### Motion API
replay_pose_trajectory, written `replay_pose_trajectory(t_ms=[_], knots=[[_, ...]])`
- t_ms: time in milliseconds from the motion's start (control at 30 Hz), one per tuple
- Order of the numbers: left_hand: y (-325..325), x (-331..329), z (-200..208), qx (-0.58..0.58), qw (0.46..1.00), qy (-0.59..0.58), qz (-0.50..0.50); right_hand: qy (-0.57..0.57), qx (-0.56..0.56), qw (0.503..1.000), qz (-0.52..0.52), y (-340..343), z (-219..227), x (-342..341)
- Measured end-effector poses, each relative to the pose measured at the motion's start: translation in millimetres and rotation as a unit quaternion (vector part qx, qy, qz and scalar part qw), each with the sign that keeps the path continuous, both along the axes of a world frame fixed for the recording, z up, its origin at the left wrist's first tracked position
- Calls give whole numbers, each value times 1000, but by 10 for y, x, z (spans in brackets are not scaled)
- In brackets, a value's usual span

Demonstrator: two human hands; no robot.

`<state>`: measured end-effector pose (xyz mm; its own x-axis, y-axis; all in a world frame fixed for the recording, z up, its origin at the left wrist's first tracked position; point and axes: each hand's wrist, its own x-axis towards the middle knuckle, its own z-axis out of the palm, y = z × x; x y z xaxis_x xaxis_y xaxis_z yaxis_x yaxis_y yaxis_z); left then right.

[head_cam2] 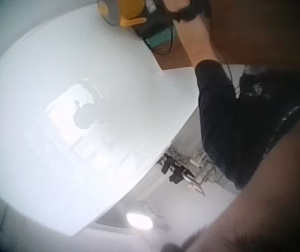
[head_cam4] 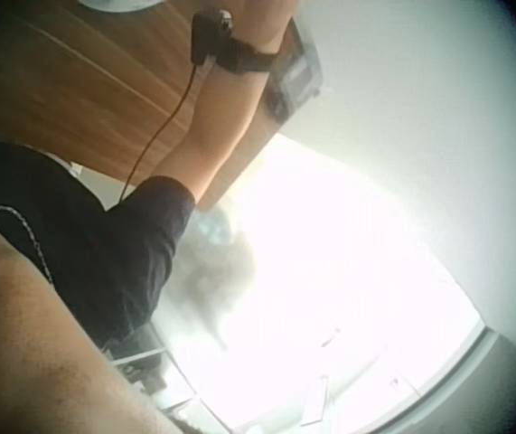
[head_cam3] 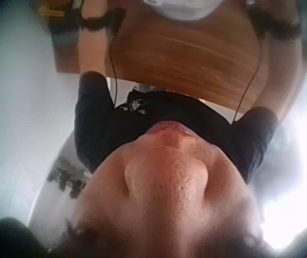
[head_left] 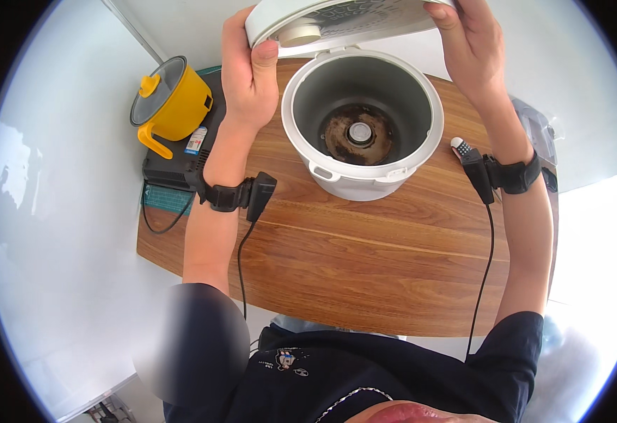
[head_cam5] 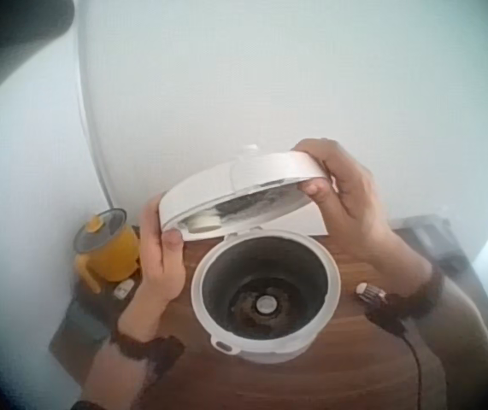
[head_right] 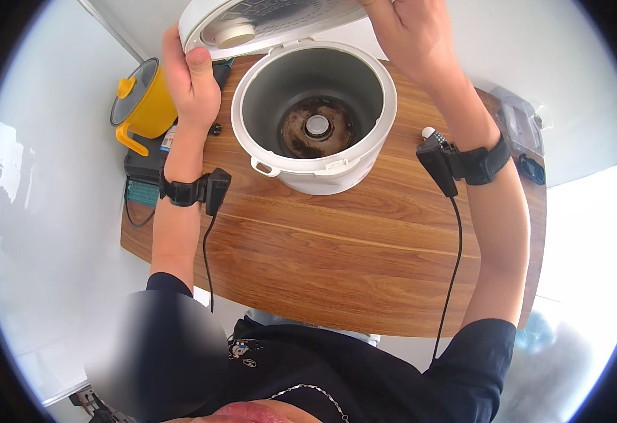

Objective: The person uses a screwdriver to tighten screws on a white plastic lid, then places the lid onto a white rice cooker pot. They open the lid to reveal the interior and remove a small plastic component from the lid's underside.

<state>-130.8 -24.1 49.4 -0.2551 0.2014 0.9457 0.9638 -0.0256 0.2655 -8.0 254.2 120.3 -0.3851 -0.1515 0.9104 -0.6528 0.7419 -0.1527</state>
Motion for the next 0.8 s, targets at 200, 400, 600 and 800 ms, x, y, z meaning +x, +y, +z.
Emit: replay_pose_trajectory(t_ms=[200,400,600,800], knots=[[73,65,-7,12,998,-34,-51,8,-30,999,13,-42,-26,-68],[138,68,25,47,991,-61,-113,-25,-46,998,18,-38,-35,-61],[91,70,-9,35,982,-92,-164,-15,-26,998,60,-2,-90,-64],[136,76,-14,51,984,-78,-152,-7,26,998,60,-48,-64,33]])
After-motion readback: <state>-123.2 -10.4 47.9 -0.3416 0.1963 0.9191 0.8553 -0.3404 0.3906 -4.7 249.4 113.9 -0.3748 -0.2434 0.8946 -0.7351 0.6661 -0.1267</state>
